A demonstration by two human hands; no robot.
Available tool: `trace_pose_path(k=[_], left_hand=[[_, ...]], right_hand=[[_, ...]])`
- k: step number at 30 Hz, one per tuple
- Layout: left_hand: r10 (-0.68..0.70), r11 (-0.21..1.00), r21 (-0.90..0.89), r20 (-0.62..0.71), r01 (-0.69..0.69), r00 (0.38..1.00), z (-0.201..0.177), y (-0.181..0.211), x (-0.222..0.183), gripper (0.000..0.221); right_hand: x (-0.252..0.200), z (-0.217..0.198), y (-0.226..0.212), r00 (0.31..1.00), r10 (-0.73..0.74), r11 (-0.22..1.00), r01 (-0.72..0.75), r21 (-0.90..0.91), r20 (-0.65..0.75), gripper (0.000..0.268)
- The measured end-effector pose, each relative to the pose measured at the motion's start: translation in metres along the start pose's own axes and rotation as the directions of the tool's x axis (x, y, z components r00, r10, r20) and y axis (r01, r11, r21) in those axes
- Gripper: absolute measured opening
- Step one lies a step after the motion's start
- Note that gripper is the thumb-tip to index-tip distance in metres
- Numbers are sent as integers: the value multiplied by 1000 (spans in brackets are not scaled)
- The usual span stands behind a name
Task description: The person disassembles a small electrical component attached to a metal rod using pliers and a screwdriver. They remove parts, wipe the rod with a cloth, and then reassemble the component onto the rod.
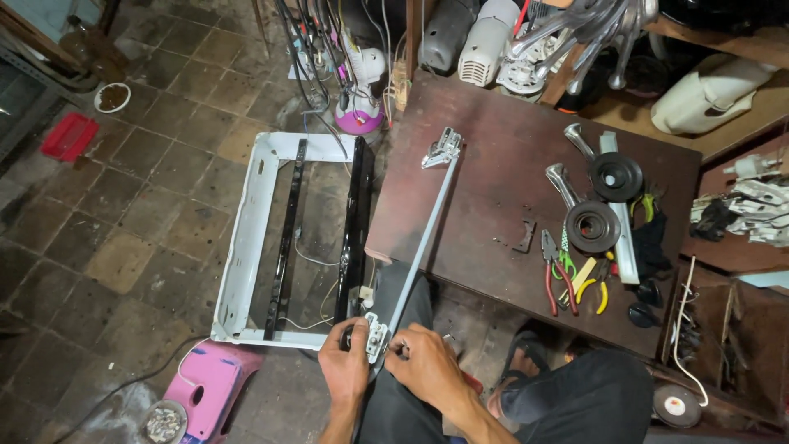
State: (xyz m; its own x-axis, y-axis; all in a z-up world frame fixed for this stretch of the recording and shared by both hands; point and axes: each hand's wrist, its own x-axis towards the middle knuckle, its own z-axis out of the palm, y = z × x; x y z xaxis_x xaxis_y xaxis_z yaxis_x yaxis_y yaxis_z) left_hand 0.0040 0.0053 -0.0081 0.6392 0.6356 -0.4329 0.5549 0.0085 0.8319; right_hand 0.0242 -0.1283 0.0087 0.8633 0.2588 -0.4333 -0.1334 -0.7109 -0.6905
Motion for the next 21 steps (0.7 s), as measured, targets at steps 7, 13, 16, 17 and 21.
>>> trace_pose_path(k=[7, 13, 16, 17, 21], left_hand=[[117, 993, -29, -21, -118, 993, -2, -21, 1, 31], [347, 931, -127, 14, -343, 938, -6, -66, 8, 55], [252, 965, -97, 63, -245, 966, -9, -63, 4, 79], [202, 979, -15, 72, -201, 977, -11, -60, 3, 86], [57, 998, -1, -10, -57, 998, -8, -57, 17, 53]], right_hand=[[45, -38, 43, 940, 337, 892, -297, 342, -61, 18], [105, -86, 119, 701, 673, 711, -527, 466, -236, 16], [119, -97, 140, 689, 702, 606, -444, 660, -181, 13], [123, -101, 142, 697, 711, 510, -415, 754, -96, 27], [112, -75, 202, 793, 607, 382, -249, 890, -39, 19]])
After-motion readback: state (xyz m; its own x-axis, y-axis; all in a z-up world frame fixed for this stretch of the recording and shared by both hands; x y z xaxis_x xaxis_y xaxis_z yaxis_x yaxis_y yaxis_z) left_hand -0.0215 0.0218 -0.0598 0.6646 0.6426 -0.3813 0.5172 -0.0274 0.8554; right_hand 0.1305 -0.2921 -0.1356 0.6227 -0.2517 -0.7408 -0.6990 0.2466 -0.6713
